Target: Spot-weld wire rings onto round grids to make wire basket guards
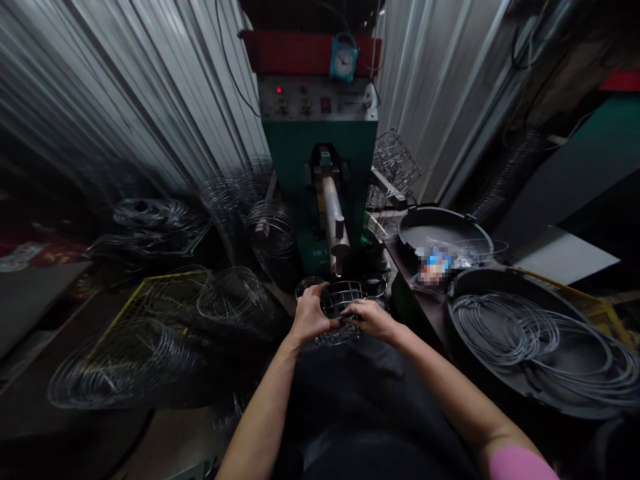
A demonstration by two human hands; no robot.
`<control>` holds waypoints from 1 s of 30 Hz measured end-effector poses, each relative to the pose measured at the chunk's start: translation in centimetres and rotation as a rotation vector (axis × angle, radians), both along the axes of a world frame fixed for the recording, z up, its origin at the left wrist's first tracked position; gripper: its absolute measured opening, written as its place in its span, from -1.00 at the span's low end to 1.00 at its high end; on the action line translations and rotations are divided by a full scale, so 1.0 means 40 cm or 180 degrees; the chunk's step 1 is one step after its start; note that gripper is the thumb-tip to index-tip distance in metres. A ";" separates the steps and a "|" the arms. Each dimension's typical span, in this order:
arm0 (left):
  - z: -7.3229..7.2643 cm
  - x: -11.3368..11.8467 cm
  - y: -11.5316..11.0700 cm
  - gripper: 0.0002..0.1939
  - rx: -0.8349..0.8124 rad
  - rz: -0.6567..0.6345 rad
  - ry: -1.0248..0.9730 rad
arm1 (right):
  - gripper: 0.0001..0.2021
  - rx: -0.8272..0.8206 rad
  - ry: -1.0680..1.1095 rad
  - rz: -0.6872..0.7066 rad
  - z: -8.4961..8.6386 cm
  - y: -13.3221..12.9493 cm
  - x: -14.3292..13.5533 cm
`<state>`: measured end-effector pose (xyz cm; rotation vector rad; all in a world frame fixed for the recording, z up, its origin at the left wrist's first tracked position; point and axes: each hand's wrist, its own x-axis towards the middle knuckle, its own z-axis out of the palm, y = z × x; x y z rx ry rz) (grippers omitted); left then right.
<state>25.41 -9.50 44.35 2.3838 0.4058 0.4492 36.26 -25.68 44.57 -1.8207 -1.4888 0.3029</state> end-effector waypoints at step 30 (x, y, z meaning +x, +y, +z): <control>0.022 0.127 0.085 -0.09 -0.0138 0.0355 0.0092 | -0.80 0.0699 0.1296 -0.1718 -0.007 0.061 0.036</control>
